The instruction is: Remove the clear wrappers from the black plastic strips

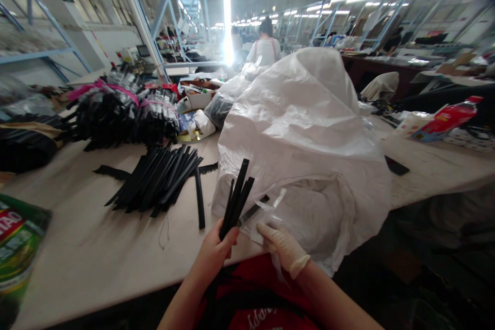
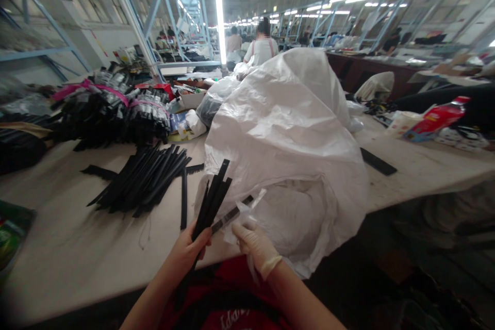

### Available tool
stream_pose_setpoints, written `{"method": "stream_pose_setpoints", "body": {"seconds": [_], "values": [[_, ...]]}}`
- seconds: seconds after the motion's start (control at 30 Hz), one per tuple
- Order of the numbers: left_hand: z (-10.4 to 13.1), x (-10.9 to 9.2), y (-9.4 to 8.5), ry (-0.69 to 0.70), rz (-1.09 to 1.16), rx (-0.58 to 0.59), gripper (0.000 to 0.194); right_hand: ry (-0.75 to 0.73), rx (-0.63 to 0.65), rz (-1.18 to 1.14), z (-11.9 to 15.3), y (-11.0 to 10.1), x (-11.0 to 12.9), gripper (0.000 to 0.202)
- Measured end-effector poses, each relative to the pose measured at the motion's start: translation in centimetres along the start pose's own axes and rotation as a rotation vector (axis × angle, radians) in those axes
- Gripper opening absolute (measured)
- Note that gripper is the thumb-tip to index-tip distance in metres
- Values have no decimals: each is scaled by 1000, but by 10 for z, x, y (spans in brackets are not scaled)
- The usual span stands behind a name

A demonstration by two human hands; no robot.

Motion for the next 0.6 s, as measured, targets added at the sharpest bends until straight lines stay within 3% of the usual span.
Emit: {"method": "stream_pose_setpoints", "body": {"seconds": [0.13,0.37,0.5,0.6], "values": [[17,12,0,-77,66,33,32,-70,-49,-110,0,-15,18,38],[31,13,-10,-179,86,-10,24,-39,76,-142,-5,-11,28,30],[40,-1,-21,-138,77,-73,30,-109,-2,-194,6,-17,48,37],[48,-5,-18,-146,84,-28,33,-215,-103,-173,19,-24,67,38]]}}
Point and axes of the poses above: each hand's wrist, its own z-axis away from the middle knuckle, its own y-axis out of the palm, x = y × z, the point moved 10 cm from there along -z, towards the middle knuckle, and after that the axes turned 13 degrees about y, right-handed, at the moved point
